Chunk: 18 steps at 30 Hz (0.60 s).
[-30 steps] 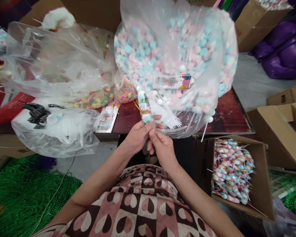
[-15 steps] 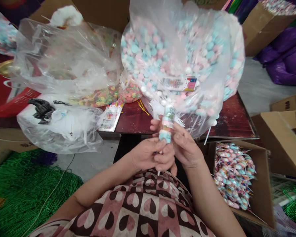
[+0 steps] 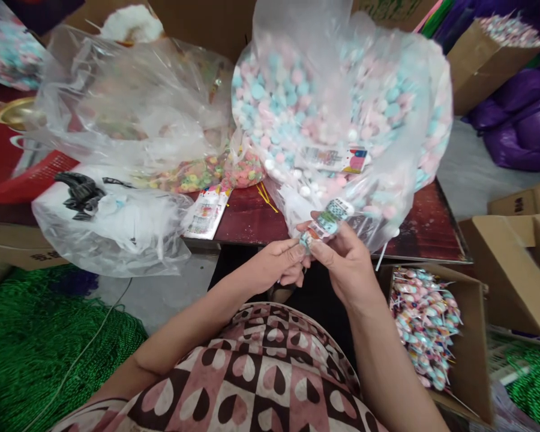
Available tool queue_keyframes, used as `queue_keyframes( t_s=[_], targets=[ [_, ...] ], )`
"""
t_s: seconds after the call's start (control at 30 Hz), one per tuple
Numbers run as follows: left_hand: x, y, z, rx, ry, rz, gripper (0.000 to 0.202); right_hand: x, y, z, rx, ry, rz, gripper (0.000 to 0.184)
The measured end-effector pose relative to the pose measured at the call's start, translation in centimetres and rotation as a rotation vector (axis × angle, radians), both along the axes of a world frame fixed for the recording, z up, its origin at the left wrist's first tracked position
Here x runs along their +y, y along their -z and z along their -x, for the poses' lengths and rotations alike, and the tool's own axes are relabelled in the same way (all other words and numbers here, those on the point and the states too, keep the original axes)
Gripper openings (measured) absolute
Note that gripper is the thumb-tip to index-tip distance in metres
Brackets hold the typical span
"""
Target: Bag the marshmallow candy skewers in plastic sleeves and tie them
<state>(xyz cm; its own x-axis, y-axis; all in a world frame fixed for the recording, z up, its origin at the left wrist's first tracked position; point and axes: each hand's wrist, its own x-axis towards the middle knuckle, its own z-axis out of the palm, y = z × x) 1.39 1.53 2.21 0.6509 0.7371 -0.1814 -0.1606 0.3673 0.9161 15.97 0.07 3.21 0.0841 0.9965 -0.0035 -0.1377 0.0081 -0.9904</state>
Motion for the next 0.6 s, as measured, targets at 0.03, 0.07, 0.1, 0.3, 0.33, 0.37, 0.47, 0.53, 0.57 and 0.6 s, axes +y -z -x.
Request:
queue_keyframes(
  t_s=[0.03, 0.07, 0.1, 0.3, 0.33, 0.37, 0.47, 0.53, 0.57, 0.6],
  targets=[
    [0.0, 0.1, 0.1, -0.097, 0.054, 0.082, 0.05, 0.2, -0.2, -0.1, 0.005, -0.043, 0.03, 0.04],
    [0.0, 0.1, 0.2, -0.158, 0.083, 0.122, 0.05, 0.4, -0.2, -0.1, 0.013, -0.05, 0.044, 0.04],
    [0.0, 0.1, 0.3, -0.169, 0.086, 0.112, 0.049, 0.6, -0.1, 0.1, 0.021, -0.024, 0.039, 0.038],
    [0.4, 0.5, 1.8, 0.316, -0.287, -0.281, 0.027, 1.9, 1.3, 1.7, -0.069, 0.124, -0.025, 0.023],
    [0.6, 0.8, 2.3, 0.315, -0.329, -0.261, 0.028, 2.2, 1.1, 1.5, -0.124, 0.118, -0.031, 0.022],
    [0.9, 1.0, 2.8, 0.267, -0.362, -0.21, 0.028, 2.6, 0.7, 1.0, -0.168, 0.13, -0.05, 0.022],
    [1.9, 1.4, 4.5, -0.041, -0.54, 0.007, 0.032, 3.8, -1.1, -0.9, -0.2, 0.263, -0.152, 0.022],
    [2.7, 1.3, 5.6, -0.191, -0.657, 0.092, 0.031, 4.6, -2.1, -1.7, -0.217, 0.318, -0.198, 0.019],
    [3.0, 1.1, 6.1, -0.237, -0.701, 0.116, 0.03, 4.9, -2.4, -1.7, -0.248, 0.305, -0.2, 0.018],
    [3.2, 1.0, 6.5, -0.265, -0.729, 0.135, 0.029, 5.3, -2.4, -1.4, -0.299, 0.266, -0.195, 0.017]
  ],
)
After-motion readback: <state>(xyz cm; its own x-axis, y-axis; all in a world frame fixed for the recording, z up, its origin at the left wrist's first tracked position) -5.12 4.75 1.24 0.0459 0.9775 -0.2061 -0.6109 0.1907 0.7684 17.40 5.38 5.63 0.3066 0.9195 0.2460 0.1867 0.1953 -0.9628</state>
